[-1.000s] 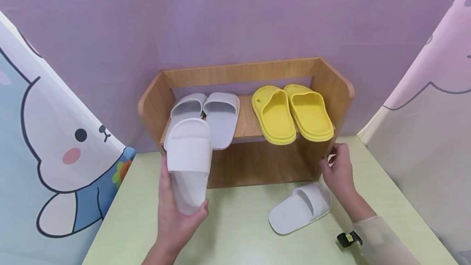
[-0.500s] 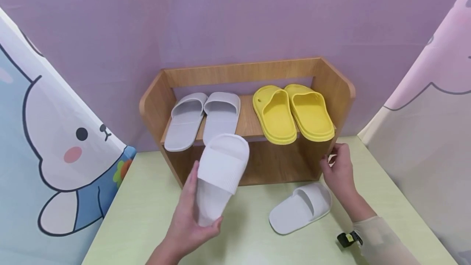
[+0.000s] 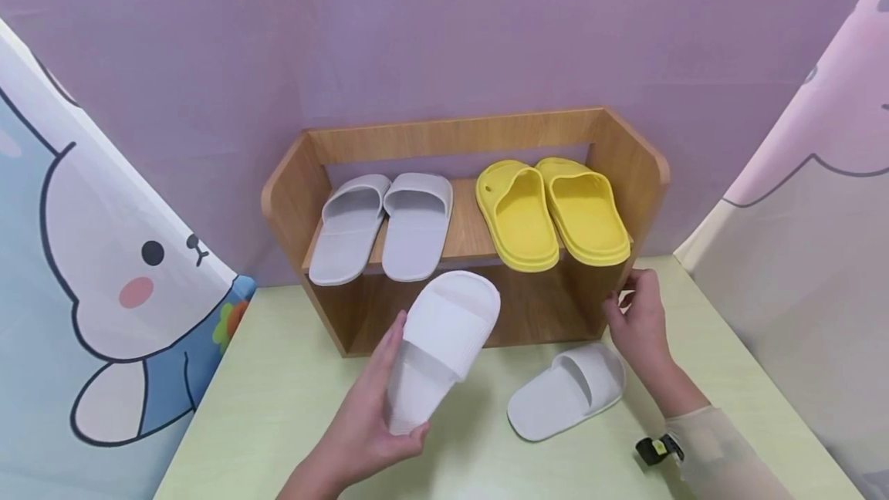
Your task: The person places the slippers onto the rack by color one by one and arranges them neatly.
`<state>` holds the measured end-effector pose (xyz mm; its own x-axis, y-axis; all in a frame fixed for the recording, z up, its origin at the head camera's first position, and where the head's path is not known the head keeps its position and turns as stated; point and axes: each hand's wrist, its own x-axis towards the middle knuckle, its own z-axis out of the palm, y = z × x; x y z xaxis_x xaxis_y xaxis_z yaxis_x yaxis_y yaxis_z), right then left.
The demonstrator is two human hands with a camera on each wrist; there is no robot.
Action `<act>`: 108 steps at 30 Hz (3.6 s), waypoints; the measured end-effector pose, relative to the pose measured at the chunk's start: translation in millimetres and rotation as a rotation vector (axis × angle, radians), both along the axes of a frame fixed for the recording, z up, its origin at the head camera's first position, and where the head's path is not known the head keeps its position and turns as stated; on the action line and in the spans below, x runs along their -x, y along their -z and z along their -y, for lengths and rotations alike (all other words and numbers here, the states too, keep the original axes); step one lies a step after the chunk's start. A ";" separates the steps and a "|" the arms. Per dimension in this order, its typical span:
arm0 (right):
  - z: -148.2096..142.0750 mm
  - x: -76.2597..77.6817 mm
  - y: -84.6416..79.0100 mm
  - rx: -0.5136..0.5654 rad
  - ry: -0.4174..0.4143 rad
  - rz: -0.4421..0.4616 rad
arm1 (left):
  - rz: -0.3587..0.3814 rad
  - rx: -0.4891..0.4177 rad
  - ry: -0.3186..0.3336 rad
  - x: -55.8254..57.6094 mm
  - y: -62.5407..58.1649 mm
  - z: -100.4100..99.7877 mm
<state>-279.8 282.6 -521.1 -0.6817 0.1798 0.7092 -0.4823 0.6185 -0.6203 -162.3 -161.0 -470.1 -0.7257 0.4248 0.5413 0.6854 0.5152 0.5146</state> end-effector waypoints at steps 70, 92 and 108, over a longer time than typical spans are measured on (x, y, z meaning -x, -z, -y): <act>-1.2 2.9 2.7 0.017 -0.001 0.008 | 0.351 -0.220 -0.484 96.3 93.5 24.4; 0.4 0.3 0.5 0.020 -0.004 0.010 | 0.368 -0.183 -0.533 124.3 111.9 29.1; -0.1 0.1 0.1 0.028 -0.001 0.036 | 0.329 -0.147 -0.536 132.1 113.6 28.3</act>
<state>-279.9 282.7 -521.2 -0.7066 0.1986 0.6792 -0.4601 0.6003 -0.6542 -294.4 -189.3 -583.7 -0.9544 -0.1047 0.2797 0.1469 0.6506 0.7451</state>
